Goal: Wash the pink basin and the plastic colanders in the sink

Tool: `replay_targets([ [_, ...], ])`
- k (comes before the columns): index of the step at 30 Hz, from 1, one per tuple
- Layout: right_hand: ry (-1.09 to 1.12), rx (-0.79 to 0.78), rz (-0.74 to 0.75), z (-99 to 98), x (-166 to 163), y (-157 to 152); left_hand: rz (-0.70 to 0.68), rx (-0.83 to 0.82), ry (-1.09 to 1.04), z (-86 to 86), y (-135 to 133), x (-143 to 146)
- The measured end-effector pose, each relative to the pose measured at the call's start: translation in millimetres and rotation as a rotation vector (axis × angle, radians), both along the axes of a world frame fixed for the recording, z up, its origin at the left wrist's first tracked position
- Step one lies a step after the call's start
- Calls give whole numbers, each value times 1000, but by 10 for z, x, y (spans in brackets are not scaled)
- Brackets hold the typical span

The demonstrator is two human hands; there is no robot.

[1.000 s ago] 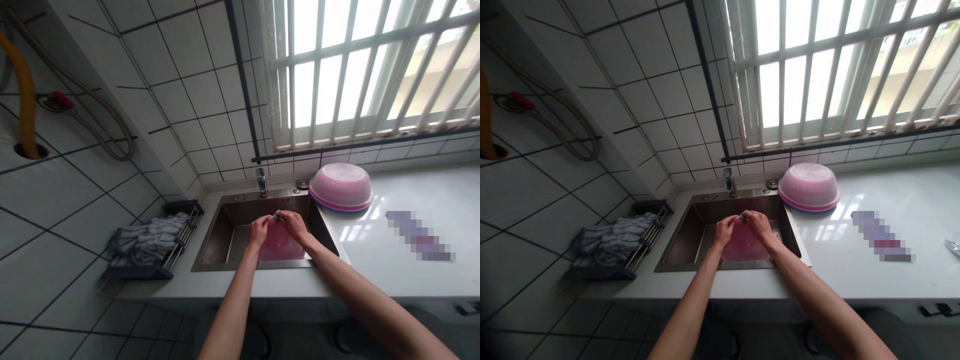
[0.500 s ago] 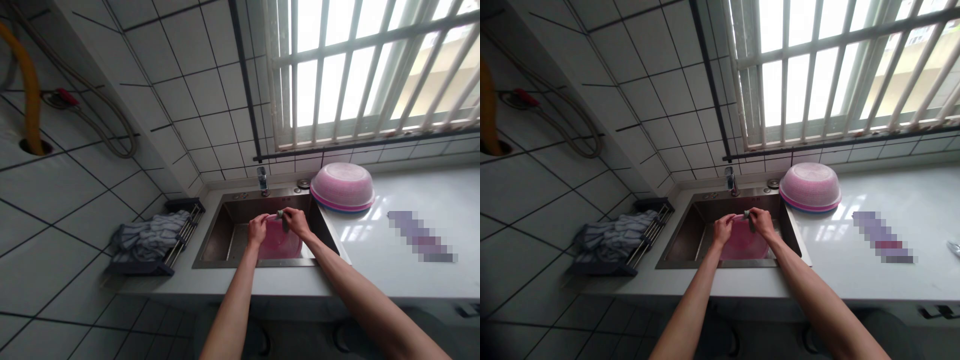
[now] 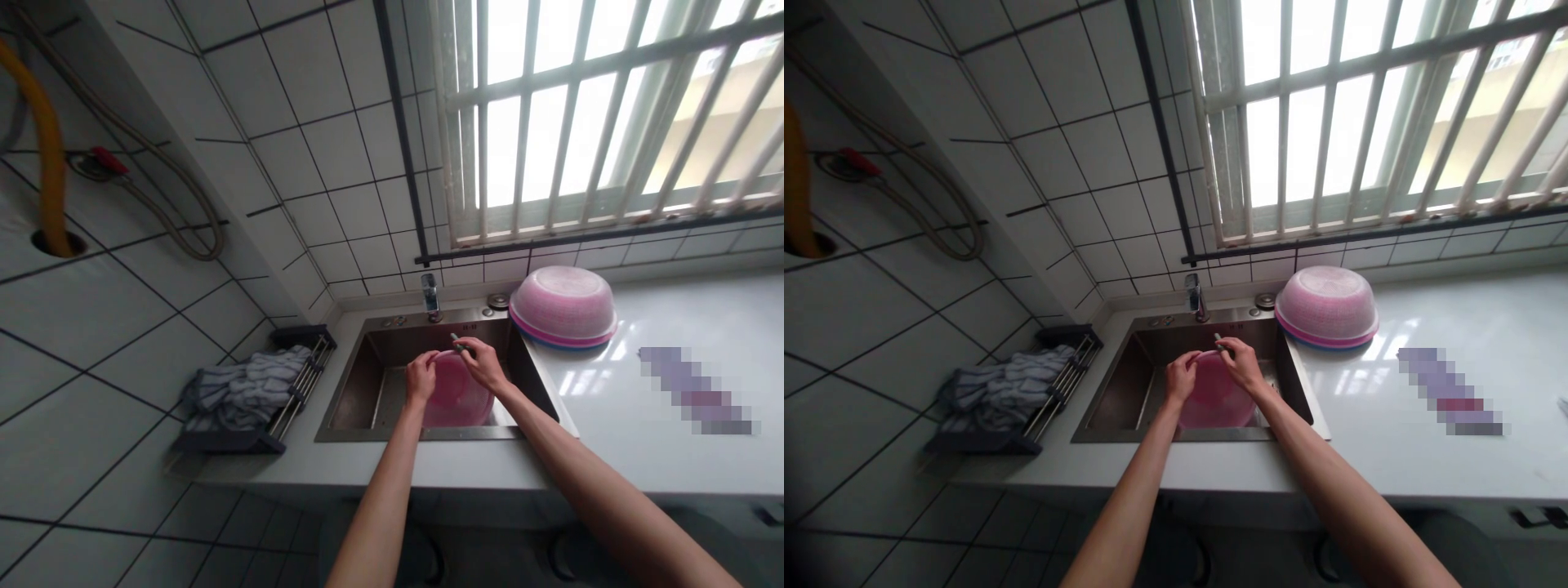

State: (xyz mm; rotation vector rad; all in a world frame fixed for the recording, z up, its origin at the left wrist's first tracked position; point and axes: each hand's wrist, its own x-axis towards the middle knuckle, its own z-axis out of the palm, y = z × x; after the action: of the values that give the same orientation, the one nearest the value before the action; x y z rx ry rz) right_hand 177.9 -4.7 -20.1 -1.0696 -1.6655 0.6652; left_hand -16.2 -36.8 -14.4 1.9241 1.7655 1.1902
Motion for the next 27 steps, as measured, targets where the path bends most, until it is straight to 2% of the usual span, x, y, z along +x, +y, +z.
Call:
replay_targets([
  [3, -40, -35, 59, -3, -23, -8, 8, -3, 0, 9, 0, -5],
  [9, -88, -46, -122, -190, 134, 117, 55, 20, -49, 1, 29, -47],
  [13, -199, -50, -112, -248, 206, 155, 54, 39, -71, -26, 43, -89],
  [16, -354, -24, -89, -183, 226, 127, 41, 36, -66, -44, 42, -103],
  [19, -457, 66, -80, -66, 198, 66, 12, 39, -49, -50, 30, -80],
  [23, -526, 179, 35, 44, 79, -27, -93, 9, -17, -47, 0, -3],
  [27, -544, 229, 92, 59, -8, -72, -149, 20, -4, -33, -18, 34],
])
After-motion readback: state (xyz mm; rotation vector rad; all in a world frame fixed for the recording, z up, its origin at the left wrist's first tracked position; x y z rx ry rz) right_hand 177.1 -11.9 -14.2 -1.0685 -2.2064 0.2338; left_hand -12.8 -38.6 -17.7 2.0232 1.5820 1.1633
